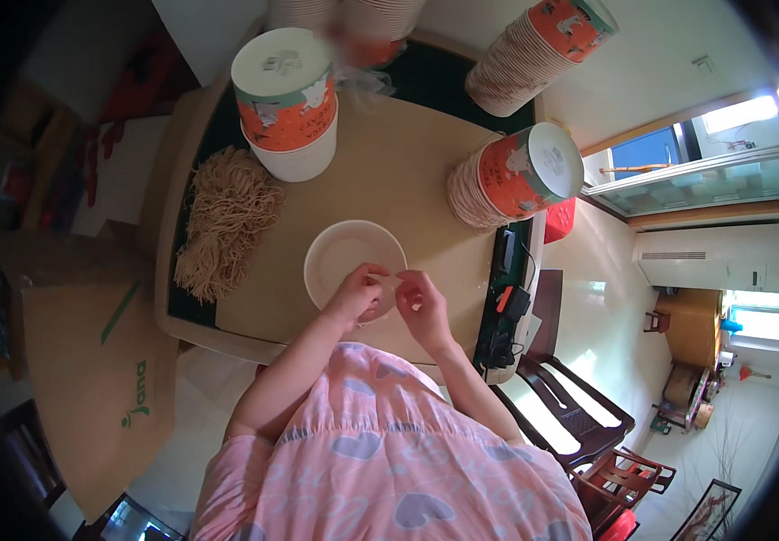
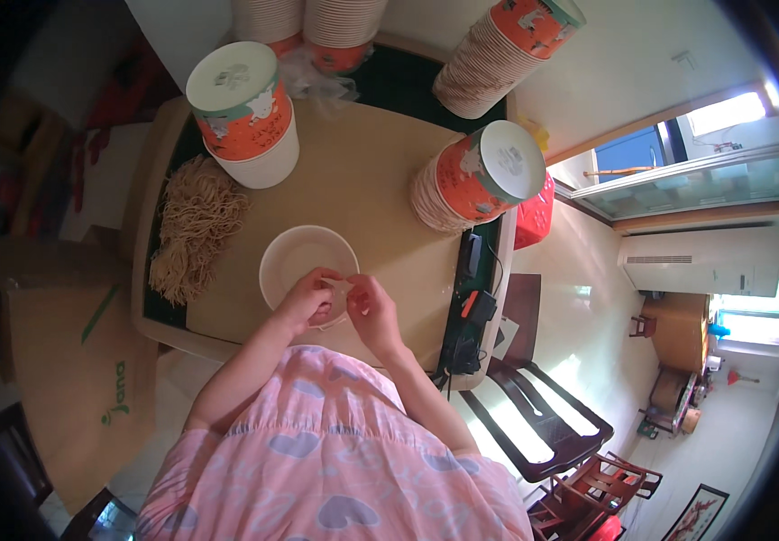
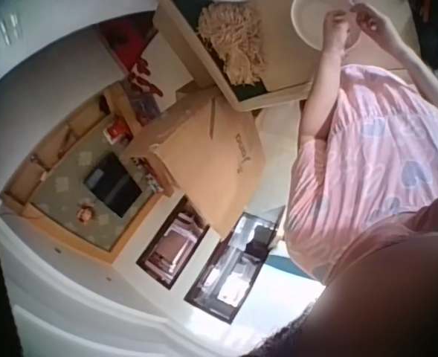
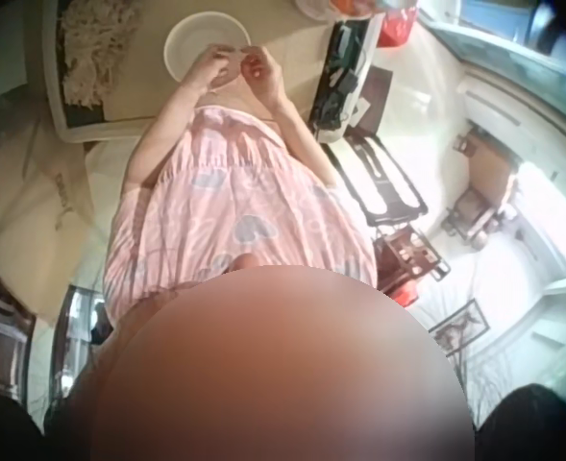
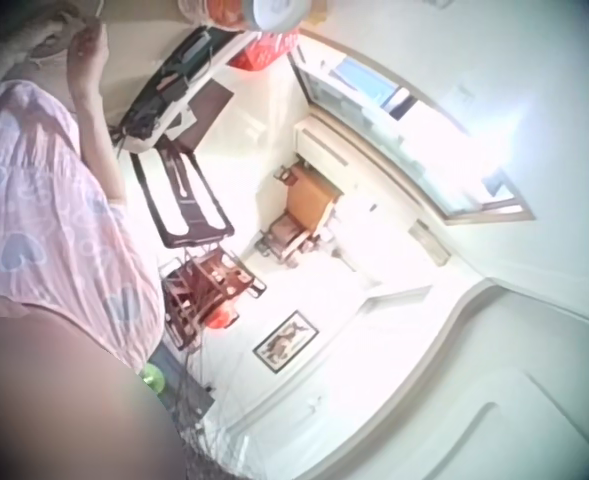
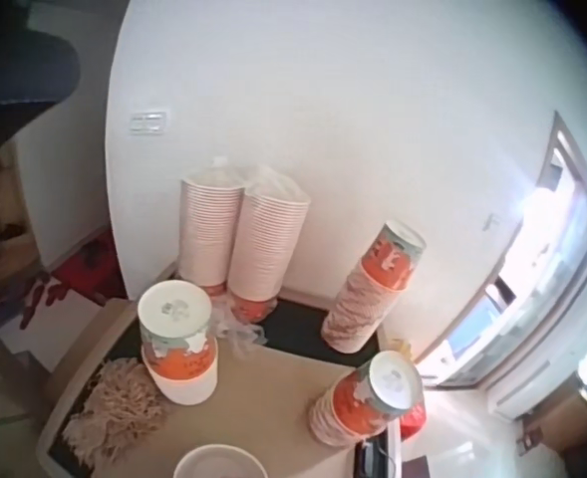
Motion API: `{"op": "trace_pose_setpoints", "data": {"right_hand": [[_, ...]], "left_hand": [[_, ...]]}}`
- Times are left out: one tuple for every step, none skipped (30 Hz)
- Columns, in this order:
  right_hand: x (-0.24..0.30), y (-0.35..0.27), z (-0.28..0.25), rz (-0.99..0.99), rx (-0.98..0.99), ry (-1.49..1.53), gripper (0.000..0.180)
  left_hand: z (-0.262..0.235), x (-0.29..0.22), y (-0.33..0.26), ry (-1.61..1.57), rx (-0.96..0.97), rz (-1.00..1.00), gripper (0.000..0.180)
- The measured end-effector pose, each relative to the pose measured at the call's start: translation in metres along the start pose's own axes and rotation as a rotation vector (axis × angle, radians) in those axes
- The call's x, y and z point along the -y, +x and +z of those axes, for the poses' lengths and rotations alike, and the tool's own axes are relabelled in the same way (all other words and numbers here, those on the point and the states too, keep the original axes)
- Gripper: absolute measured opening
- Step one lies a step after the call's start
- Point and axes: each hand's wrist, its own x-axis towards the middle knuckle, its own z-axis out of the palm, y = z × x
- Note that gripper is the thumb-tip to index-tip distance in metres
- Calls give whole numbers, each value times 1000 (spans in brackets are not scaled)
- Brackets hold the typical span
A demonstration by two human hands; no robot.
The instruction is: Threading string handles into decorative paper buckets for packaging.
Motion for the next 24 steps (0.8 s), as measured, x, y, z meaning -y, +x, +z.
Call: {"op": "trace_pose_setpoints", "data": {"right_hand": [[-3,-1,0,-1,2,-2,32],[-5,-2,1,57,-17,100,30],[-7,-3,2,116,-38,202,29],[-9,-3,3,115,-33,200,29],[-12,-3,2,116,-57,330,28],[-13,-4,2,117,-82,460,28],[-14,-4,1,117,-82,458,28],[-11,-5,1,152,-91,503,27],[-9,-5,1,187,-99,549,27],[-6,-5,2,186,-96,547,27],[-3,-5,1,201,-116,571,26],[-1,-5,0,216,-135,594,26],[-2,-3,-2,216,-138,594,26],[-4,-1,-6,220,-189,636,25],[-5,2,-10,223,-239,679,24],[-6,5,-16,199,-287,725,25],[-2,10,-23,153,-265,650,25],[4,12,-30,109,-245,574,24],[7,11,-38,64,-132,344,28],[13,12,-40,64,-136,345,28],[22,16,-43,-164,-29,-16,32],[32,19,-45,-388,80,-378,35],[45,21,-44,-434,142,-437,41],[45,23,-43,-434,140,-437,41]], "left_hand": [[0,-1,-2,128,55,63,29],[2,3,-3,123,52,65,29],[6,8,-3,269,67,272,24],[9,11,-3,415,80,478,18],[10,9,-4,413,81,479,18],[12,6,-5,382,74,381,16],[13,4,-6,352,68,283,14],[12,9,-2,349,67,285,14],[11,16,3,374,52,341,13],[8,24,8,399,37,397,12],[10,23,8,399,40,397,12],[11,21,8,395,44,366,13],[12,20,8,390,48,335,13],[12,20,8,390,46,336,13],[11,22,7,417,28,379,13],[11,22,7,444,8,422,12],[11,21,6,445,9,422,12],[11,18,4,455,-6,437,12],[12,16,3,464,-21,452,11],[12,15,3,467,-17,452,11],[11,15,3,478,-12,472,10],[10,15,3,489,-7,491,9],[9,16,4,490,-5,492,9],[8,19,6,483,-7,495,9]]}}
